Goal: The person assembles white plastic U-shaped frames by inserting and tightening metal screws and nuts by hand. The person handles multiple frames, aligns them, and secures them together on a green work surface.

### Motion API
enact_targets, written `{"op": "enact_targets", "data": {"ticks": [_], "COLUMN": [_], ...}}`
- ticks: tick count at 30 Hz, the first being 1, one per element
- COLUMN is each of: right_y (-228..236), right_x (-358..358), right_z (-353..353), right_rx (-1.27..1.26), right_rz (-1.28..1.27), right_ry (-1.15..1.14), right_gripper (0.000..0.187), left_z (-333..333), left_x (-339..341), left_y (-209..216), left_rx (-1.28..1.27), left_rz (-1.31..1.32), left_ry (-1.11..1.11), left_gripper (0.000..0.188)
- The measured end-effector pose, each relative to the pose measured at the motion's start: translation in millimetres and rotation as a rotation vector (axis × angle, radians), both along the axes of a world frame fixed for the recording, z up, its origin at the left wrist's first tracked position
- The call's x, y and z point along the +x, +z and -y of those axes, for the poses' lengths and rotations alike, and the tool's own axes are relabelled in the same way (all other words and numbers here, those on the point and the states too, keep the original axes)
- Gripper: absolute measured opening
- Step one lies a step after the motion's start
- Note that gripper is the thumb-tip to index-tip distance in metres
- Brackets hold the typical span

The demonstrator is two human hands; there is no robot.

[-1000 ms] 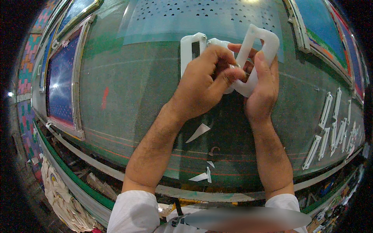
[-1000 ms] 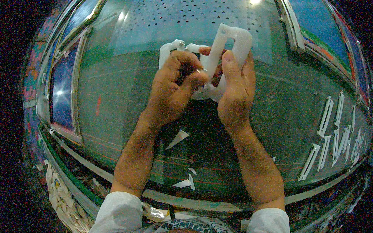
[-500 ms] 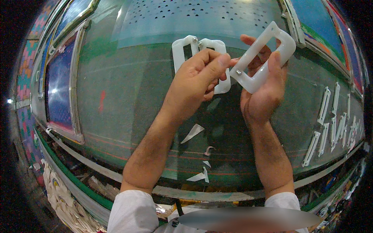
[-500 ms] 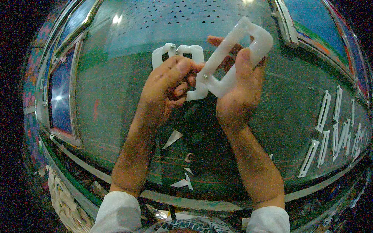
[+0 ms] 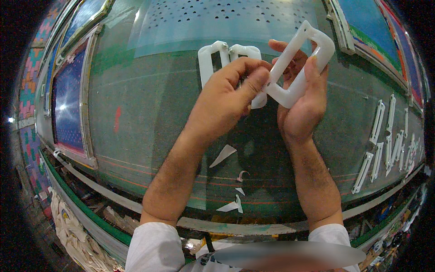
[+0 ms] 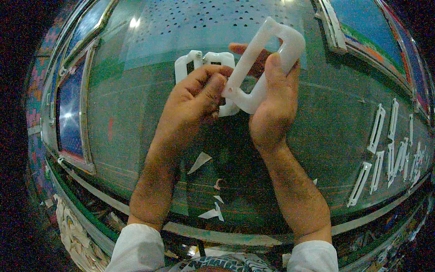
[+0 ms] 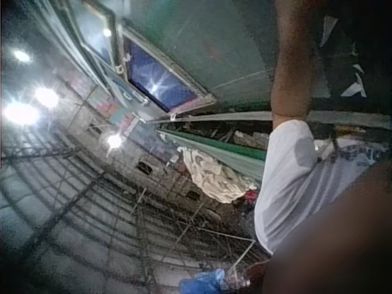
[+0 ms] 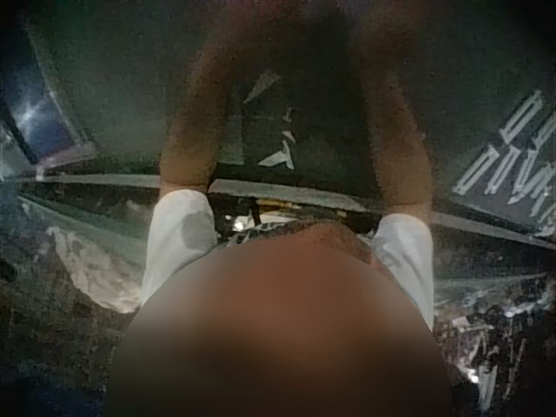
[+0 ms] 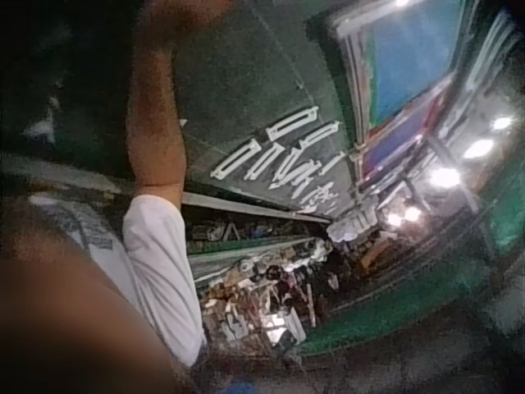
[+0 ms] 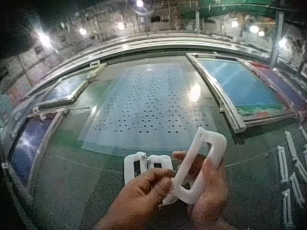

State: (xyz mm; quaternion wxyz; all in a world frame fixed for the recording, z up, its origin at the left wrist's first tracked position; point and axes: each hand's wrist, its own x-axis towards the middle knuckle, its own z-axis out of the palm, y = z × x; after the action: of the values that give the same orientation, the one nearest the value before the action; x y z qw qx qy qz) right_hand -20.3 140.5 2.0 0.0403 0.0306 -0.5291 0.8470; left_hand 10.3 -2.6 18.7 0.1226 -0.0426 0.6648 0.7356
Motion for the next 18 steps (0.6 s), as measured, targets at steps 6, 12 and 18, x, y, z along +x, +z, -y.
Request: {"op": "enact_targets", "data": {"ticks": [6, 12, 18], "right_y": [1.2, 2.1, 0.8], "right_x": [1.2, 4.4, 5.7], "right_z": [1.5, -1.3, -0.8], "right_rx": [-0.067, -0.064, -0.027], "right_rz": [0.057, 0.103, 0.116], "right_ry": [-0.017, -0.071, -0.069], "right_gripper": [0.045, 0.045, 0.045], "left_z": [4.4, 0.5, 5.9], "left_x": [-4.5, 0.5, 0.3], "left_y": [2.6, 0.0, -4.0], "left_rx": [0.15, 0.272, 0.299], "left_rz": [0.112, 0.081, 0.063], "left_ry": [-0.016, 0.138, 0.07], "left_gripper": [0.03, 0.027, 0.027]}}
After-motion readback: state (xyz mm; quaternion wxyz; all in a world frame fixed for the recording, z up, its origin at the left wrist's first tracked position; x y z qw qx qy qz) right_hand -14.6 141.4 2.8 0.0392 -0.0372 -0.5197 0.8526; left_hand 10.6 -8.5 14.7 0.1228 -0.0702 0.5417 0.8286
